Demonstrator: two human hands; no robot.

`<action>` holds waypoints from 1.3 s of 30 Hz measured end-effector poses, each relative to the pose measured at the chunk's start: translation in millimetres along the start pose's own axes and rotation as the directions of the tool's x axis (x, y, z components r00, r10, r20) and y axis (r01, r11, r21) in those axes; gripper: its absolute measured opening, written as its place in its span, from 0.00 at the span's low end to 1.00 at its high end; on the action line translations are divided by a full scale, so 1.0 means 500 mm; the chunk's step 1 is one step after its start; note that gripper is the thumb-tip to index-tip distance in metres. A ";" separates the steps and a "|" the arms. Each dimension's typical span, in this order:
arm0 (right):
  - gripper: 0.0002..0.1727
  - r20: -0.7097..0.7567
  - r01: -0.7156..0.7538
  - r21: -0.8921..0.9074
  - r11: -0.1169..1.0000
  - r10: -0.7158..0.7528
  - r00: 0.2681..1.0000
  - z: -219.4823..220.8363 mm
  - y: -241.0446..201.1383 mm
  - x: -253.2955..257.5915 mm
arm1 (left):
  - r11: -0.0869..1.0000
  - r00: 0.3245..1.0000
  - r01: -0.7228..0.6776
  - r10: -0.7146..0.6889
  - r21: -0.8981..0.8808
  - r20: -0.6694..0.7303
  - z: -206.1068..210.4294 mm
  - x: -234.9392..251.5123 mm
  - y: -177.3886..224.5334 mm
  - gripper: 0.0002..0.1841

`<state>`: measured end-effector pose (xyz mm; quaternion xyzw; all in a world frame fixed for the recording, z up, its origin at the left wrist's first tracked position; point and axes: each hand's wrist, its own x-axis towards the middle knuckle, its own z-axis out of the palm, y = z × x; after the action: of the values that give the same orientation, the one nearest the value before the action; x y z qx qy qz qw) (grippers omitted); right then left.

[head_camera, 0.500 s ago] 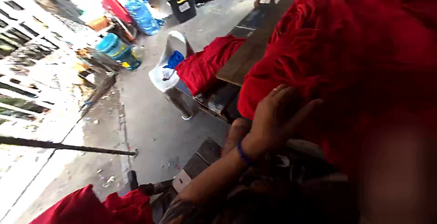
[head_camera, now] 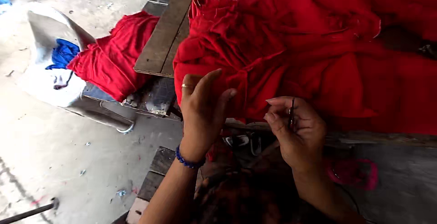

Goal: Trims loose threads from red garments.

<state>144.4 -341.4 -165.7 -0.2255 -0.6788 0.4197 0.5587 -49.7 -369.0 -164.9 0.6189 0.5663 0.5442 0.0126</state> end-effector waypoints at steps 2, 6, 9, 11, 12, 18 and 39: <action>0.16 0.053 0.011 0.015 1.000 -0.011 0.999 0.005 -0.011 0.009 | 1.000 0.999 0.012 -0.013 0.027 0.029 0.004 0.015 -0.007 0.12; 0.13 0.107 0.050 -0.193 0.980 -0.030 0.994 0.002 -0.021 0.040 | 0.947 0.995 0.066 -0.087 -0.315 -0.052 0.010 0.011 -0.011 0.05; 0.13 0.096 0.085 -0.448 0.890 -0.047 0.994 0.000 -0.009 0.050 | 0.775 0.985 0.156 -0.166 -0.613 0.040 0.003 -0.005 0.009 0.05; 0.16 0.097 0.088 -0.592 0.801 -0.038 0.995 0.000 -0.003 0.047 | 0.744 0.981 0.184 -0.176 -0.643 0.077 0.000 -0.013 0.019 0.06; 0.17 0.103 0.094 -0.643 0.760 -0.036 0.994 0.002 -0.003 0.045 | 0.750 0.982 0.182 -0.171 -0.636 0.079 -0.001 -0.016 0.022 0.06; 0.17 0.158 0.200 -0.794 0.574 -0.122 0.980 0.022 -0.011 0.038 | 0.805 0.999 0.042 -0.014 -0.591 0.052 0.004 -0.033 0.025 0.06; 0.19 -0.050 -0.164 -0.059 0.985 0.161 0.986 0.030 0.020 0.047 | 0.694 0.997 0.072 -0.030 -0.716 0.071 0.088 -0.070 0.048 0.23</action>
<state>122.2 -322.7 -160.8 -0.3072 -0.6583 0.4372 0.5302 5.3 -376.1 -190.6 0.5635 0.3254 0.7044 0.2834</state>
